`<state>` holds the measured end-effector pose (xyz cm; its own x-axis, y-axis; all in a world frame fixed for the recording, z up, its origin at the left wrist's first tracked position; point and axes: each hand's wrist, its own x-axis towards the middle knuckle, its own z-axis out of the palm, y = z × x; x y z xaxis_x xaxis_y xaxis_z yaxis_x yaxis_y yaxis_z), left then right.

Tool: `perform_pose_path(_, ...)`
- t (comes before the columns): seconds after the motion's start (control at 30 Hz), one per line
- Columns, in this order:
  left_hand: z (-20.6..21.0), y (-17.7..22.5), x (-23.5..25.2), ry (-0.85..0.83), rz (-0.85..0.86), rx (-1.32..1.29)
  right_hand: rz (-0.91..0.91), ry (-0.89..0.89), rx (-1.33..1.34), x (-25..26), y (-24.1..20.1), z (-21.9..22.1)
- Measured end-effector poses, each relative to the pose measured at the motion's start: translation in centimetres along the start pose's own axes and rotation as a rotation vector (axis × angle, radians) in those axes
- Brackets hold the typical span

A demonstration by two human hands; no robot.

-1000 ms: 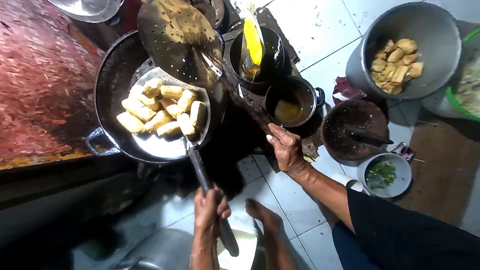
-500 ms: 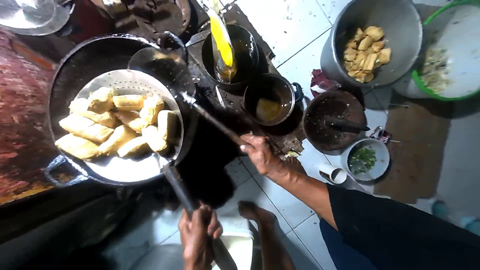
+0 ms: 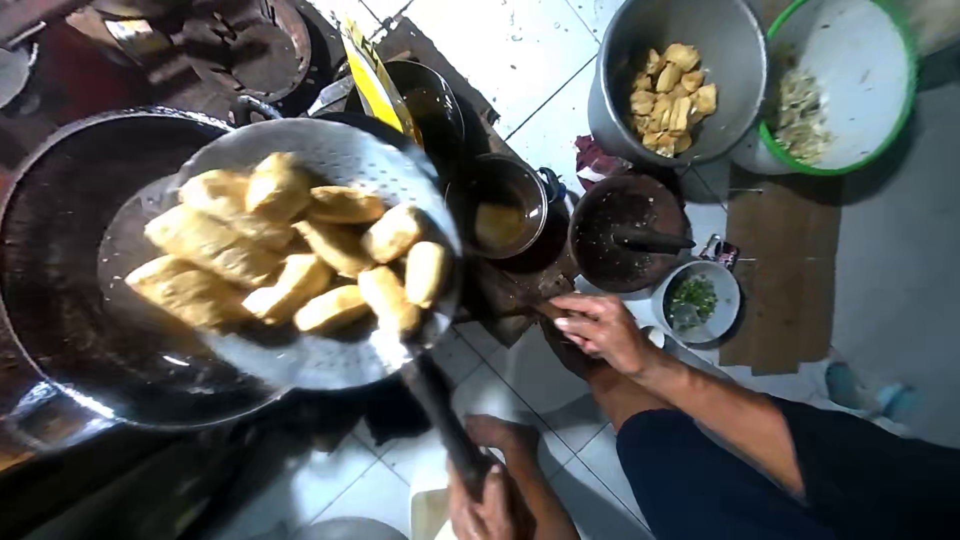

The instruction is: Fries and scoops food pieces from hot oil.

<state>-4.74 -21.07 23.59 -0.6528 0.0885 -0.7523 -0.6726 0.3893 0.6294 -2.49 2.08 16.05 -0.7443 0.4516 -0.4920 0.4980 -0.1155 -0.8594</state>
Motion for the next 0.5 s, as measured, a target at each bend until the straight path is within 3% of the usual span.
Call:
perform_pose_path(0.2, 6.2, -4.3, 3.0, -0.222, -0.053, 0.156, 0.225, 0.156, 0.011, -1.2, 3.7, -6.6)
perform_pose_path(0.33, 10.8, -6.1, 7.9, -0.374, -0.137, 0.006, 0.344, 0.232, -0.018, 1.6, 7.4, -7.7)
perform_pose_path(0.5, 15.3, -8.4, 13.8, -0.375, -0.206, 0.032, 0.407, 0.238, 0.024, 6.4, 12.9, -7.3)
